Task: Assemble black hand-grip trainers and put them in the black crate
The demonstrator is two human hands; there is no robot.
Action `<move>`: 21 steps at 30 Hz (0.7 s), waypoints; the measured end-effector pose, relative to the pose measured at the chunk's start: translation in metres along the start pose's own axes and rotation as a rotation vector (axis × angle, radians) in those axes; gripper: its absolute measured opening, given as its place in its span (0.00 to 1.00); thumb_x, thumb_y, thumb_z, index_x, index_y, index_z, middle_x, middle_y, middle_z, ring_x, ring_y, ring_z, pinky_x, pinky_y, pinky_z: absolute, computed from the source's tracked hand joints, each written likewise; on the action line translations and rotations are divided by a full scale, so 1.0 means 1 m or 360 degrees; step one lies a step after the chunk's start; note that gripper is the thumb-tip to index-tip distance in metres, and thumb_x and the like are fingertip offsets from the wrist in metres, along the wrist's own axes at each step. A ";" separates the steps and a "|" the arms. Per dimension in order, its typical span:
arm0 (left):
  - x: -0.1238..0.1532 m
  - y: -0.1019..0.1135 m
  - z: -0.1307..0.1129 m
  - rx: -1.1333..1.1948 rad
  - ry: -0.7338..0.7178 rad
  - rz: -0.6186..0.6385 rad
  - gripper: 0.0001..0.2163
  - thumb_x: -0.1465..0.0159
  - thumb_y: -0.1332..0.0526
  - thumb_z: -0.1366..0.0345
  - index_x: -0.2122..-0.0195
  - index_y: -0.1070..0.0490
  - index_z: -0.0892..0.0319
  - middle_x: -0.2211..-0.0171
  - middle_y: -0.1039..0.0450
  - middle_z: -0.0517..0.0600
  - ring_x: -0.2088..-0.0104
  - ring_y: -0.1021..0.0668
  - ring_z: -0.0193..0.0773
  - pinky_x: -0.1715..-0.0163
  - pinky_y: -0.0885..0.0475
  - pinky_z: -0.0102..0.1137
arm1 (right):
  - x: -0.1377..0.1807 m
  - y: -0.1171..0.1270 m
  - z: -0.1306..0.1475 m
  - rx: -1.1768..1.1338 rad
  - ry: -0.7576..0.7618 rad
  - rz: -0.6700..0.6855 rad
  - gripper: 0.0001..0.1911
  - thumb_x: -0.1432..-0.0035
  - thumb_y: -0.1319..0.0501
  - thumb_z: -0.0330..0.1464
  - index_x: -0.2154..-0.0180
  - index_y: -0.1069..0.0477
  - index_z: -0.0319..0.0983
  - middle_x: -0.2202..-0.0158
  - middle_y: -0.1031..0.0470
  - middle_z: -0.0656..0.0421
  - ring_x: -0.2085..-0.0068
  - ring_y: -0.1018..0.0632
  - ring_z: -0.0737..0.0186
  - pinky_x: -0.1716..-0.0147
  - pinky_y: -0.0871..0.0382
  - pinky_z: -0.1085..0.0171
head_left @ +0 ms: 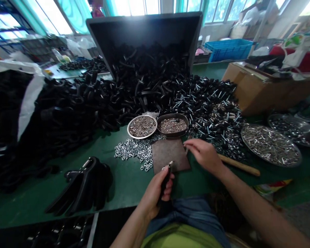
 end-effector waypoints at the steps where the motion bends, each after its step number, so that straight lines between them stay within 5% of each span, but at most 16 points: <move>1: -0.001 0.003 -0.002 0.0043 -0.0022 -0.0029 0.21 0.42 0.42 0.46 0.65 0.34 0.63 0.79 0.46 0.41 0.83 0.46 0.23 0.86 0.56 0.20 | -0.012 0.007 -0.025 0.0321 -0.0183 0.0009 0.11 0.37 0.49 0.31 0.58 0.29 0.40 0.58 0.23 0.56 0.56 0.25 0.61 0.55 0.32 0.62; 2: -0.001 0.005 -0.004 0.0085 -0.0055 -0.0055 0.21 0.42 0.42 0.46 0.65 0.34 0.63 0.79 0.45 0.41 0.82 0.45 0.23 0.86 0.55 0.19 | -0.023 0.013 -0.052 0.0653 -0.0404 0.0039 0.12 0.38 0.49 0.31 0.58 0.29 0.40 0.57 0.24 0.55 0.55 0.26 0.59 0.56 0.33 0.62; 5: -0.004 0.007 -0.008 0.0237 -0.0104 -0.0083 0.24 0.42 0.44 0.43 0.64 0.33 0.63 0.78 0.42 0.43 0.82 0.42 0.24 0.86 0.50 0.19 | -0.048 0.019 -0.102 0.0880 -0.0604 0.0069 0.12 0.42 0.46 0.30 0.58 0.29 0.35 0.60 0.24 0.47 0.54 0.28 0.49 0.61 0.33 0.57; 11: -0.009 0.010 -0.014 0.0614 -0.0078 -0.0143 0.21 0.39 0.47 0.47 0.68 0.33 0.64 0.77 0.37 0.47 0.81 0.36 0.27 0.84 0.42 0.22 | -0.060 0.011 -0.119 0.0932 -0.0604 0.0106 0.14 0.44 0.46 0.27 0.57 0.28 0.33 0.62 0.25 0.44 0.56 0.26 0.46 0.62 0.34 0.54; 16: -0.013 0.013 -0.023 0.0998 -0.0150 -0.0102 0.10 0.39 0.47 0.63 0.75 0.36 0.61 0.81 0.39 0.46 0.82 0.36 0.29 0.81 0.39 0.24 | -0.042 0.024 -0.066 0.0298 -0.0250 -0.0190 0.12 0.45 0.43 0.30 0.59 0.27 0.35 0.57 0.27 0.49 0.56 0.26 0.54 0.57 0.31 0.57; 21: -0.015 0.010 -0.029 0.1054 -0.0260 -0.0068 0.09 0.40 0.47 0.64 0.76 0.36 0.61 0.84 0.39 0.47 0.82 0.36 0.31 0.80 0.38 0.26 | -0.001 0.018 0.028 -0.0461 0.0176 0.0012 0.09 0.44 0.40 0.31 0.60 0.26 0.41 0.59 0.24 0.56 0.58 0.24 0.60 0.59 0.28 0.60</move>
Point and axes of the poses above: each hand's wrist, its own x-axis away from the middle knuckle, its own y-axis out of the back of the hand, z = x × y, the point moved 7 cm from there along -x, towards the middle knuckle
